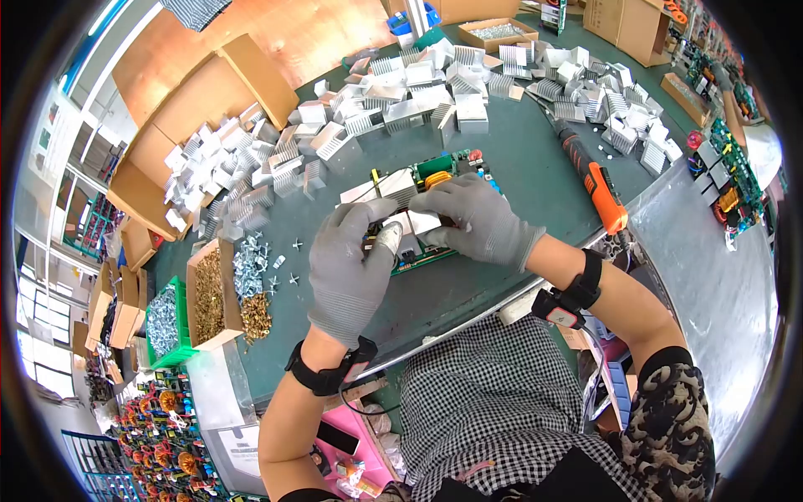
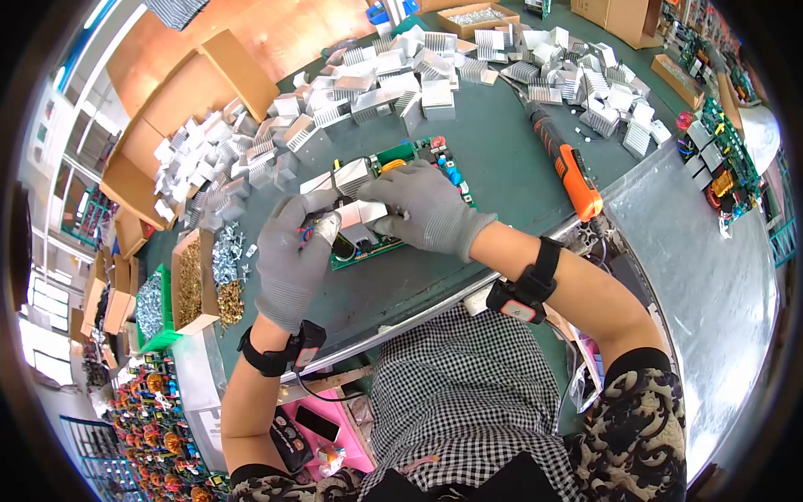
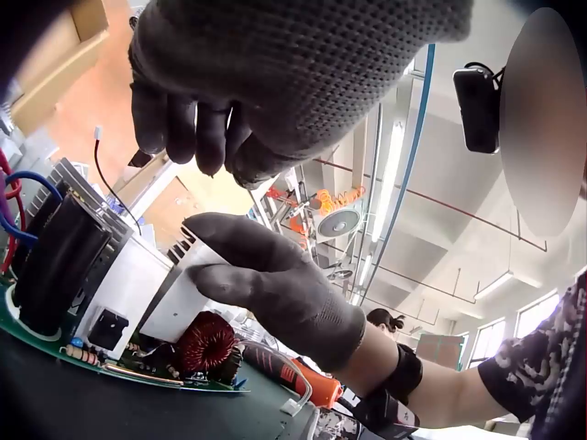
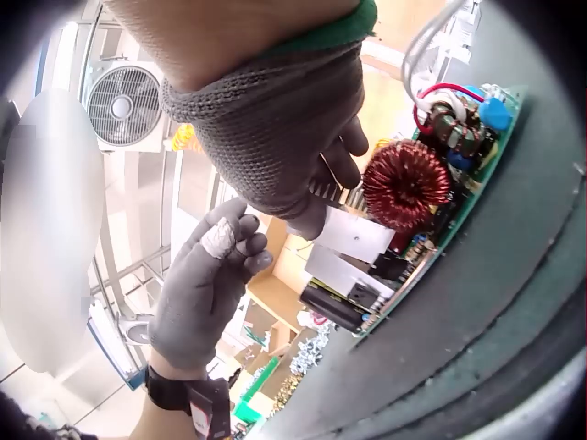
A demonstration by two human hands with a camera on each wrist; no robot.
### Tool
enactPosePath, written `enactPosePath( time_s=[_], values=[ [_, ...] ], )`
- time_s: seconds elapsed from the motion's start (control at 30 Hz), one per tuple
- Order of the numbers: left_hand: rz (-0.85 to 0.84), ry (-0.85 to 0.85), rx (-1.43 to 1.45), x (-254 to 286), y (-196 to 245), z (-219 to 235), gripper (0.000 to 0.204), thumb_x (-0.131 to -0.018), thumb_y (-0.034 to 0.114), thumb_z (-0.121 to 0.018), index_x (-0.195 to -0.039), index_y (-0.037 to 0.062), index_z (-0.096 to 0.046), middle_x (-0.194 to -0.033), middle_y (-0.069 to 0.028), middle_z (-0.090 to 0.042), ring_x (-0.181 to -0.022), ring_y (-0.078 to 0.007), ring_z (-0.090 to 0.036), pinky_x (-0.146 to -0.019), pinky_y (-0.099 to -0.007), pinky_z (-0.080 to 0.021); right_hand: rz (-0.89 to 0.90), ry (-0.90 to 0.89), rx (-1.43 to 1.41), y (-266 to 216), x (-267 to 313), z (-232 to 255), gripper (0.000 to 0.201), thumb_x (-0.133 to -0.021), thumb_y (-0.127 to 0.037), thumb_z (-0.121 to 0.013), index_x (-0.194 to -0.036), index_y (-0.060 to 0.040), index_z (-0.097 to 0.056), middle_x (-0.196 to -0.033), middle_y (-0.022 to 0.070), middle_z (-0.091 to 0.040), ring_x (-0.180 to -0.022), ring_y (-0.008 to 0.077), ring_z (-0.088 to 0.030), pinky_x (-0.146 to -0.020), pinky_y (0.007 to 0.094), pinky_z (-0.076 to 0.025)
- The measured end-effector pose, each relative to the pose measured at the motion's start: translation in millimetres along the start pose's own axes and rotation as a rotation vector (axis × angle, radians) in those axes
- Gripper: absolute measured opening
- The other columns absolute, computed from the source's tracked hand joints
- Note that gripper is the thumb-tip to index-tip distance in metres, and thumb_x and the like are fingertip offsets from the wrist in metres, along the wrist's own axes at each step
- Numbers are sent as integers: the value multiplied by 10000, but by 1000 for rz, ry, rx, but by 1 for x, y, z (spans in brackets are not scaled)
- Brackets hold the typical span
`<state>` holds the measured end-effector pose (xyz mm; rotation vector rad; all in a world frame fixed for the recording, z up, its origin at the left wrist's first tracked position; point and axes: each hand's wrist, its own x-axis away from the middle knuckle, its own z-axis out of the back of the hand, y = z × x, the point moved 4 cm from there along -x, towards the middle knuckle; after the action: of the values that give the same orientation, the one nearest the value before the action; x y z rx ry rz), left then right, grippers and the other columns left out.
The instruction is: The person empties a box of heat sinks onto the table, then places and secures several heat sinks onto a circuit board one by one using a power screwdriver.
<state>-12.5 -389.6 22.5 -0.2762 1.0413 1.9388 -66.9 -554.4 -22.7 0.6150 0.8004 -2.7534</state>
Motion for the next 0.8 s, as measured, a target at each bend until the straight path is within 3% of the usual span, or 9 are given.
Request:
enactPosePath(
  time_s=[0.17, 0.23, 0.47, 0.53, 0.63, 0.8],
  values=[
    [85, -62, 12, 7, -6, -9, 186, -777, 48, -628, -961, 59, -659, -865, -103, -618, -785, -270, -585, -685, -354, -469, 103, 105, -10, 1, 5, -3, 430, -712, -178, -744, -1114, -109, -607, -904, 54, -631, -907, 241, -585, -925, 380, -378],
    [23, -71, -86, 8, -7, -12, 180, -770, 56, -628, -945, 65, -665, -881, -93, -623, -835, -269, -582, -736, -368, -465, 41, 2, -59, 3, 7, -4, 413, -728, -235, -734, -1115, -142, -621, -938, 50, -647, -995, 234, -588, -981, 409, -345],
    [-126, -120, -191, 12, -13, -24, 201, -764, 53, -613, -959, 69, -656, -969, -91, -633, -933, -276, -581, -845, -393, -449, -6, -49, 10, 6, 4, -6, 414, -729, -254, -738, -1111, -144, -622, -990, 57, -646, -1049, 239, -566, -1025, 407, -315],
    [-204, -113, -261, 14, -13, -29, 249, -736, 95, -662, -984, 87, -641, -1040, -78, -621, -1005, -286, -562, -896, -422, -420, 73, 83, 145, 8, 3, -2, 412, -741, -278, -728, -1111, -132, -619, -1067, 90, -626, -1098, 252, -548, -1054, 408, -292],
    [-238, -135, -329, 15, -10, -36, 397, -681, 141, -725, -1053, 88, -598, -1107, -72, -586, -1051, -290, -542, -899, -422, -418, 66, -26, 76, 6, 0, 0, 431, -734, -281, -729, -1109, -110, -606, -1109, 87, -607, -1170, 259, -501, -1068, 405, -298],
    [-230, -159, -386, 12, -8, -45, 541, -618, 180, -772, -1103, 84, -552, -1129, -70, -555, -1056, -294, -529, -910, -427, -405, 65, -16, 79, 10, 0, -5, 433, -738, -277, -724, -1112, -99, -598, -1118, 96, -602, -1142, 268, -522, -1064, 413, -311]
  ],
)
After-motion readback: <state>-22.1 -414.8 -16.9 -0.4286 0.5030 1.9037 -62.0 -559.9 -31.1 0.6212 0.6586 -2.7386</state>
